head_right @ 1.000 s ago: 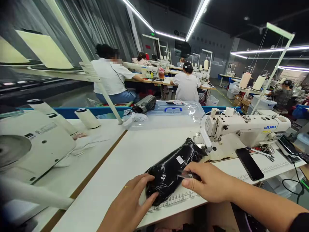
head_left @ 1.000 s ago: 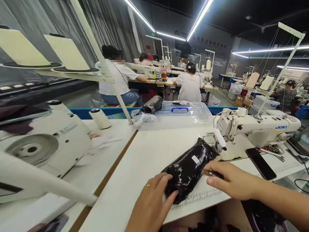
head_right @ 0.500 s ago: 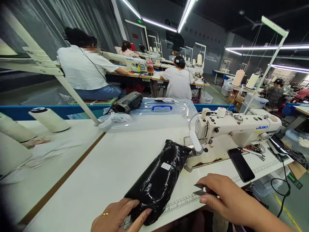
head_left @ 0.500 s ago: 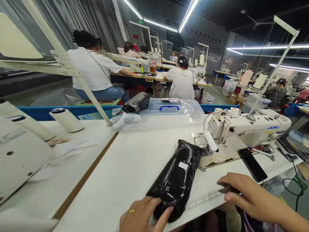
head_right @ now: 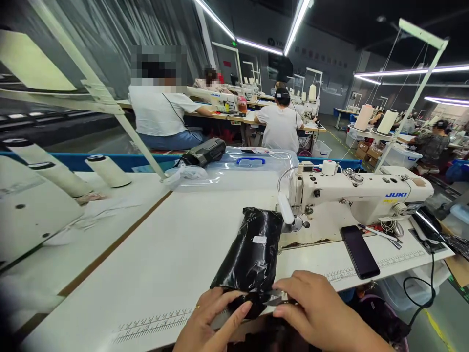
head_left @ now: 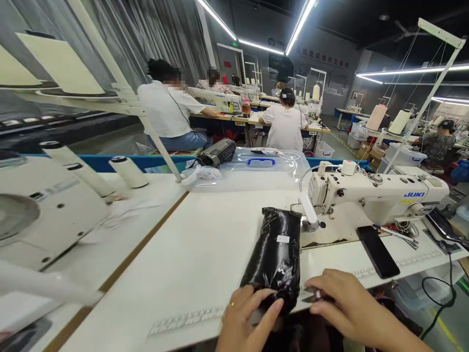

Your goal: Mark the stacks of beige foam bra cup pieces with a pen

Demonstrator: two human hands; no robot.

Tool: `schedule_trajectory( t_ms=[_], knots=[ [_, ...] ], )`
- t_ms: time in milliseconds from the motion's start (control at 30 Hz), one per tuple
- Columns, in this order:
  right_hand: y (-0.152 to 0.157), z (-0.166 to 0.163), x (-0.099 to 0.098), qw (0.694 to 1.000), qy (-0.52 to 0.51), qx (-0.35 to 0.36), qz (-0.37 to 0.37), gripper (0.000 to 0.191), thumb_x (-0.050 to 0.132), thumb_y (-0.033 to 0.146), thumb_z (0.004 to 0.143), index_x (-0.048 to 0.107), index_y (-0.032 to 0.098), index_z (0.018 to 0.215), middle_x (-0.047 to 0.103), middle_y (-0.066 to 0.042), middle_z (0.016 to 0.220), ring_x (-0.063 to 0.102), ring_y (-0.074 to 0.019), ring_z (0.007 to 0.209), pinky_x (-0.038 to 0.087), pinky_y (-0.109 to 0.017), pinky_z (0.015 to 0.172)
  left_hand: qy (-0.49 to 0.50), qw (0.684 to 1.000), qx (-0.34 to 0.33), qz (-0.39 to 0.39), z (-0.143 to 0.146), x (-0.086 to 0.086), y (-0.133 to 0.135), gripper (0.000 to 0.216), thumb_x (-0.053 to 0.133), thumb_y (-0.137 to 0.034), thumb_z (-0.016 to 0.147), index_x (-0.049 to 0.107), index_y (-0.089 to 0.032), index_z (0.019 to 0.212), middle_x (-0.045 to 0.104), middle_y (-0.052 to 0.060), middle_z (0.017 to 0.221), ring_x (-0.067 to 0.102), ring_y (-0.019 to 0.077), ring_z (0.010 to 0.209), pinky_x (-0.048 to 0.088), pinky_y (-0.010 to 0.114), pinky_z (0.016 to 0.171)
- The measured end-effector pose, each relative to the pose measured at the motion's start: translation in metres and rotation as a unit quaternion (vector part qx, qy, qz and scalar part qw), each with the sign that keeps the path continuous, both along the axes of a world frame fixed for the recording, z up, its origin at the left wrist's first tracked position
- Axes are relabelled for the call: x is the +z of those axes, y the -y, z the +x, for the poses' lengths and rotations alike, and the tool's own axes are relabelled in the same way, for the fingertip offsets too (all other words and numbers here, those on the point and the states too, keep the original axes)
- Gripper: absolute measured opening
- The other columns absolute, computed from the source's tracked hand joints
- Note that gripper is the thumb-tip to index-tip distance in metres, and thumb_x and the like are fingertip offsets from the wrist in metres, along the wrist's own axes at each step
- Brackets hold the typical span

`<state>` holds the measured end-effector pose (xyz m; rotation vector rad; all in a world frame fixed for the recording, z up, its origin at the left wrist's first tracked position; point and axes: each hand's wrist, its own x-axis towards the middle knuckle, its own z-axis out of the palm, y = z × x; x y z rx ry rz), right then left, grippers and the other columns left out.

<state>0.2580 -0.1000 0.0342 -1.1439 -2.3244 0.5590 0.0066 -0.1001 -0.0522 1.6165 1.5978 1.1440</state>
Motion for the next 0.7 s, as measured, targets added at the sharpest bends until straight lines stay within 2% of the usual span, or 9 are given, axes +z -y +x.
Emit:
schedule_trajectory(
  t_ms=[67,167,233,367,500,600,700],
  knots=[
    [-0.01,-0.01,-0.008,0.999,0.032,0.032,0.001,0.021,0.056,0.034,0.105,0.064,0.023,0.122,0.073,-0.004,0.095,0.068,-0.0197,0.084,0.051,-0.029,0.073,0.027,0.998,-0.047,-0.032,0.011,0.015,-0.002,0.036,0.069,-0.066,0.08,0.08,-0.031,0.081,0.072,0.007,0.086,0.066,0.0337,0.095,0.054,0.047,0.089],
    [-0.021,-0.015,-0.02,0.993,0.109,0.016,0.045,0.011,0.056,0.026,0.104,0.064,0.019,0.109,0.072,-0.005,0.091,0.067,-0.0212,0.082,0.045,-0.03,0.069,0.044,0.993,-0.082,-0.067,0.023,0.032,-0.004,0.031,0.069,-0.058,0.08,0.078,-0.029,0.075,0.072,0.007,0.088,0.066,0.0333,0.097,0.053,0.047,0.093],
    [-0.024,-0.015,-0.024,0.986,0.148,0.007,0.074,0.006,0.057,0.023,0.102,0.062,0.019,0.101,0.071,-0.004,0.087,0.066,-0.0208,0.078,0.042,-0.03,0.066,0.047,0.992,-0.089,-0.077,0.027,0.036,-0.004,0.031,0.068,-0.057,0.08,0.077,-0.028,0.074,0.073,0.007,0.09,0.066,0.0334,0.098,0.053,0.046,0.093],
    [-0.028,-0.015,-0.027,0.973,0.192,0.023,0.128,0.009,0.058,0.021,0.101,0.057,0.021,0.091,0.069,-0.001,0.082,0.064,-0.0186,0.071,0.039,-0.03,0.063,0.044,0.99,-0.1,-0.092,0.027,0.037,-0.004,0.035,0.066,-0.059,0.082,0.076,-0.026,0.075,0.074,0.008,0.092,0.067,0.0332,0.097,0.054,0.046,0.091],
    [-0.032,-0.028,-0.031,0.968,0.198,0.031,0.15,0.011,0.053,0.017,0.101,0.055,0.022,0.091,0.067,-0.002,0.081,0.064,-0.0199,0.07,0.039,-0.032,0.063,0.031,0.989,-0.107,-0.096,0.03,0.036,-0.005,0.037,0.063,-0.06,0.084,0.075,-0.025,0.077,0.074,0.009,0.093,0.068,0.0334,0.097,0.055,0.048,0.092],
    [-0.033,-0.038,-0.034,0.967,0.195,0.037,0.16,0.01,0.055,0.018,0.1,0.055,0.022,0.091,0.068,-0.001,0.08,0.064,-0.0199,0.068,0.038,-0.032,0.06,0.016,0.989,-0.115,-0.089,0.032,0.031,-0.004,0.036,0.062,-0.057,0.086,0.077,-0.026,0.077,0.077,0.011,0.098,0.067,0.0363,0.107,0.053,0.054,0.101],
    [-0.033,-0.031,-0.036,0.967,0.184,0.028,0.172,0.012,0.054,0.023,0.103,0.055,0.023,0.09,0.068,0.001,0.077,0.065,-0.018,0.066,0.039,-0.03,0.06,-0.031,0.984,-0.163,-0.06,0.019,0.026,0.001,0.026,0.067,-0.054,0.083,0.083,-0.034,0.082,0.078,0.011,0.121,0.06,0.0423,0.129,0.046,0.064,0.112]
  ],
)
